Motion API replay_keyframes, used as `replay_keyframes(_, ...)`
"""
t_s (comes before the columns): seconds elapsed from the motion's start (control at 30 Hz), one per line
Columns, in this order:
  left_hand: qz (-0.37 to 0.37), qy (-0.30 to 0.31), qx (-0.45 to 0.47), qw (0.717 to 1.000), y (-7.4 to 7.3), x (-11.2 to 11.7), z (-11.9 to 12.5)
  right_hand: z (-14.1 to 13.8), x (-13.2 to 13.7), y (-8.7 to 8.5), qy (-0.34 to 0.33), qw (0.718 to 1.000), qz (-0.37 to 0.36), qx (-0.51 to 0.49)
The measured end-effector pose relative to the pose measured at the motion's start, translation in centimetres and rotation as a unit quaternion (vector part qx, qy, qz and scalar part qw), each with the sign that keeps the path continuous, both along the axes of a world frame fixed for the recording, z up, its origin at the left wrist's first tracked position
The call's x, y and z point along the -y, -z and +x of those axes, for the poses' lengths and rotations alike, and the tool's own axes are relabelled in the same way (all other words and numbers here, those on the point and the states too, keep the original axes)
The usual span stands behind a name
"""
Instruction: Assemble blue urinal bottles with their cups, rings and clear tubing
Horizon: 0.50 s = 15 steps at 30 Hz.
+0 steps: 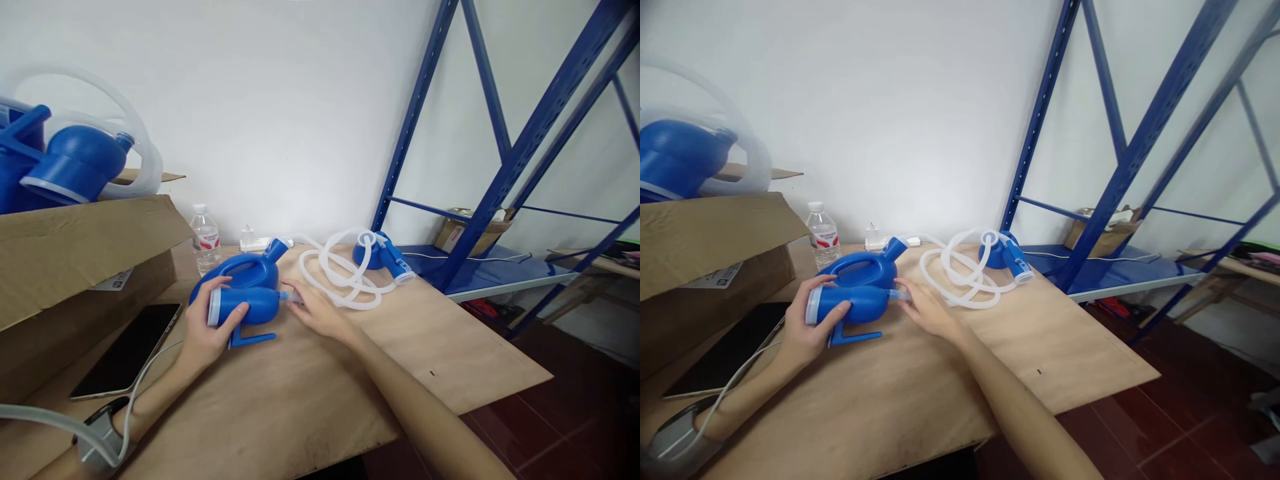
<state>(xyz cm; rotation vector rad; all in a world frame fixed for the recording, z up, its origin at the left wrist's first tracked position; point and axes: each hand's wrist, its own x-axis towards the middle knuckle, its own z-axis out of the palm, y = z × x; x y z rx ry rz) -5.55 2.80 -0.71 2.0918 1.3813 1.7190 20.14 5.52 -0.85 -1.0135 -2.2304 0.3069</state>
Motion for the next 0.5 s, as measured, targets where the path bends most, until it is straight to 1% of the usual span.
replay_keyframes(0.07,0.057,0.035,-0.061,0.996,0.3,0.3,0.3,-0.4,0.3,0.2,-0.038,0.999,-0.01,0.013)
replay_keyframes(0.13,0.1,0.077,-0.105,0.987,0.6,0.6,0.7,-0.6,0.5,0.4,-0.096,0.994,-0.02,0.039)
replay_keyframes(0.17,0.107,0.088,-0.114,0.984,0.7,0.7,0.9,-0.6,0.5,0.4,-0.121,0.991,-0.025,0.05)
replay_keyframes(0.23,0.085,0.079,-0.108,0.987,0.9,0.7,1.1,-0.1,0.4,0.2,-0.14,0.988,-0.032,0.059)
replay_keyframes(0.3,0.042,0.043,-0.073,0.996,0.9,0.5,1.0,0.7,0.1,-0.1,-0.12,0.991,-0.031,0.045)
replay_keyframes(0.37,0.003,0.013,-0.034,0.999,0.9,0.2,0.7,1.6,-0.4,-0.5,-0.075,0.997,-0.023,0.02)
replay_keyframes(0.43,-0.024,-0.002,-0.001,1.0,0.9,0.0,0.4,2.3,-0.8,-0.6,-0.035,0.999,-0.014,-0.009)
replay_keyframes(0.5,-0.041,-0.004,0.019,0.999,0.9,0.0,0.3,2.5,-1.1,-0.5,-0.016,0.999,-0.016,-0.028)
